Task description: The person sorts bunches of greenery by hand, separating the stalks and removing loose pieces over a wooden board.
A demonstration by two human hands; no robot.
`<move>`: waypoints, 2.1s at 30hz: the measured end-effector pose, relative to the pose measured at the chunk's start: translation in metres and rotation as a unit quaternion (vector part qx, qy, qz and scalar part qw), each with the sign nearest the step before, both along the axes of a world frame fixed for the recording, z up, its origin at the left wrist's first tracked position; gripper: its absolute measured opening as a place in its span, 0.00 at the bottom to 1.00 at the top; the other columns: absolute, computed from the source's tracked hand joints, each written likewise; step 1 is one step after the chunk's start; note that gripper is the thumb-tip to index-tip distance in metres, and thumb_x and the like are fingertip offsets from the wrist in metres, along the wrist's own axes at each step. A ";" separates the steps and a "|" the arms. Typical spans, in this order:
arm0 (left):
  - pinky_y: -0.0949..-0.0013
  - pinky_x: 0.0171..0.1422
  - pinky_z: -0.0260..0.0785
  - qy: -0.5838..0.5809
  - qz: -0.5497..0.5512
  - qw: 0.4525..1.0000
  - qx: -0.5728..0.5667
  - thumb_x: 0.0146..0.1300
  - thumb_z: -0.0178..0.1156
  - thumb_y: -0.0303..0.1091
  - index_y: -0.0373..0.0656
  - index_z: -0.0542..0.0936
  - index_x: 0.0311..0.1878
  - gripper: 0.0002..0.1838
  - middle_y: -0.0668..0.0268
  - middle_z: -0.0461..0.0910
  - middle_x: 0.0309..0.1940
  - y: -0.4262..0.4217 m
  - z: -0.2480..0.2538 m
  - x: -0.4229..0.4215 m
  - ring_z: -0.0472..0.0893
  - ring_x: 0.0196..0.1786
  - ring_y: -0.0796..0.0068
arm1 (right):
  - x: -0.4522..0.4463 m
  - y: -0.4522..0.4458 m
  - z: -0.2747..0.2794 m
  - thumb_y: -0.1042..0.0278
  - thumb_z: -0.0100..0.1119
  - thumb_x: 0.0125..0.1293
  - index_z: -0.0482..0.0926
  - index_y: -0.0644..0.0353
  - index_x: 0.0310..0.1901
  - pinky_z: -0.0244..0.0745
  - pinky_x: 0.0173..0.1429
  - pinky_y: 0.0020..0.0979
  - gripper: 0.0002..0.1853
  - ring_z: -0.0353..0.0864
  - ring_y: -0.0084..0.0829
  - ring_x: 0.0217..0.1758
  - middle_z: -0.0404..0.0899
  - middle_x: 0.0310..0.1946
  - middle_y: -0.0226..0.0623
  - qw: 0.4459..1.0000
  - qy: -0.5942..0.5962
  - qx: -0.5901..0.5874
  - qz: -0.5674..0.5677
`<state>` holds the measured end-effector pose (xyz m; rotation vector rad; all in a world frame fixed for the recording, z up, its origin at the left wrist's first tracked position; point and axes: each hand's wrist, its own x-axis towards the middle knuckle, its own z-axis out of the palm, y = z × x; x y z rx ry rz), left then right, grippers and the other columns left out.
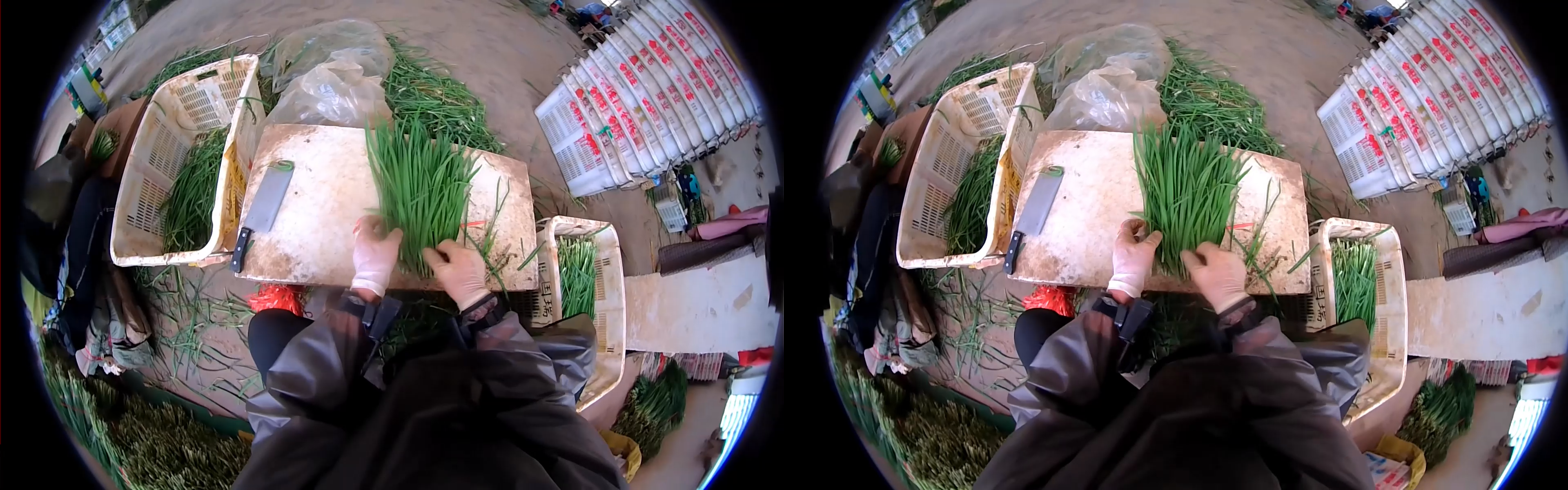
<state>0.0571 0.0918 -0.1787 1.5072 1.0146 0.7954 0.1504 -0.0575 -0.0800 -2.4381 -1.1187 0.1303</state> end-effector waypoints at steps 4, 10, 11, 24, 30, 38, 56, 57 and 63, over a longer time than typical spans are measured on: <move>0.55 0.60 0.76 0.125 -0.023 0.970 0.206 0.53 0.77 0.34 0.36 0.83 0.53 0.24 0.49 0.85 0.48 -0.010 0.028 -0.004 0.84 0.50 0.48 | 0.041 -0.019 -0.015 0.45 0.70 0.66 0.85 0.58 0.52 0.83 0.48 0.46 0.24 0.90 0.50 0.44 0.89 0.40 0.48 0.991 0.065 0.017 -0.119; 0.55 0.60 0.78 0.175 -0.071 0.972 0.140 0.54 0.75 0.33 0.37 0.87 0.45 0.17 0.49 0.88 0.44 -0.010 0.022 -0.001 0.86 0.52 0.49 | 0.053 -0.003 -0.042 0.46 0.70 0.65 0.80 0.64 0.62 0.79 0.60 0.47 0.33 0.86 0.54 0.55 0.87 0.50 0.53 0.987 0.141 0.011 -0.080; 0.55 0.59 0.78 0.176 -0.072 0.970 0.152 0.54 0.74 0.33 0.37 0.87 0.44 0.15 0.50 0.88 0.44 -0.008 0.014 -0.001 0.87 0.51 0.49 | 0.052 0.003 -0.045 0.49 0.69 0.64 0.78 0.64 0.64 0.79 0.61 0.48 0.33 0.85 0.54 0.56 0.87 0.50 0.53 0.993 0.114 0.018 -0.033; 0.71 0.57 0.76 0.049 -0.132 0.989 0.034 0.65 0.66 0.26 0.32 0.86 0.49 0.11 0.60 0.89 0.41 0.021 -0.007 -0.008 0.86 0.46 0.72 | 0.029 -0.014 -0.007 0.55 0.67 0.69 0.81 0.57 0.52 0.83 0.48 0.47 0.17 0.89 0.49 0.46 0.88 0.40 0.48 0.995 0.056 0.054 -0.061; 0.65 0.54 0.79 0.120 -0.078 0.987 0.077 0.63 0.67 0.31 0.39 0.88 0.48 0.12 0.56 0.90 0.39 0.012 0.042 -0.013 0.88 0.44 0.64 | -0.035 -0.054 -0.023 0.50 0.64 0.69 0.85 0.52 0.34 0.81 0.41 0.48 0.15 0.87 0.49 0.36 0.86 0.32 0.41 0.994 0.012 0.035 0.105; 0.50 0.55 0.80 0.299 -0.259 0.917 0.047 0.66 0.62 0.50 0.43 0.91 0.47 0.21 0.45 0.89 0.42 0.012 0.035 -0.032 0.88 0.48 0.43 | -0.066 -0.035 -0.049 0.49 0.59 0.73 0.85 0.53 0.33 0.80 0.38 0.50 0.17 0.87 0.50 0.34 0.87 0.30 0.42 0.997 0.057 0.049 0.000; 0.49 0.55 0.79 0.321 -0.305 0.888 0.123 0.68 0.60 0.41 0.38 0.89 0.47 0.17 0.42 0.87 0.41 0.015 0.030 -0.036 0.87 0.48 0.41 | -0.063 -0.030 -0.027 0.50 0.60 0.70 0.85 0.53 0.29 0.81 0.39 0.51 0.17 0.88 0.51 0.33 0.86 0.26 0.46 0.996 0.050 0.054 -0.043; 0.48 0.56 0.79 0.339 -0.298 0.882 0.135 0.69 0.59 0.43 0.40 0.89 0.48 0.17 0.43 0.87 0.43 0.016 0.035 -0.036 0.86 0.49 0.40 | -0.057 -0.042 -0.018 0.49 0.60 0.70 0.85 0.54 0.30 0.81 0.39 0.51 0.18 0.88 0.51 0.33 0.86 0.26 0.46 0.996 0.032 0.051 -0.059; 0.49 0.59 0.77 0.317 -0.173 0.924 0.125 0.69 0.65 0.55 0.39 0.85 0.54 0.27 0.48 0.88 0.47 0.006 0.071 -0.018 0.86 0.53 0.44 | -0.011 -0.120 -0.003 0.30 0.61 0.67 0.90 0.57 0.36 0.82 0.44 0.50 0.32 0.89 0.51 0.39 0.88 0.32 0.47 0.955 0.108 -0.224 -0.161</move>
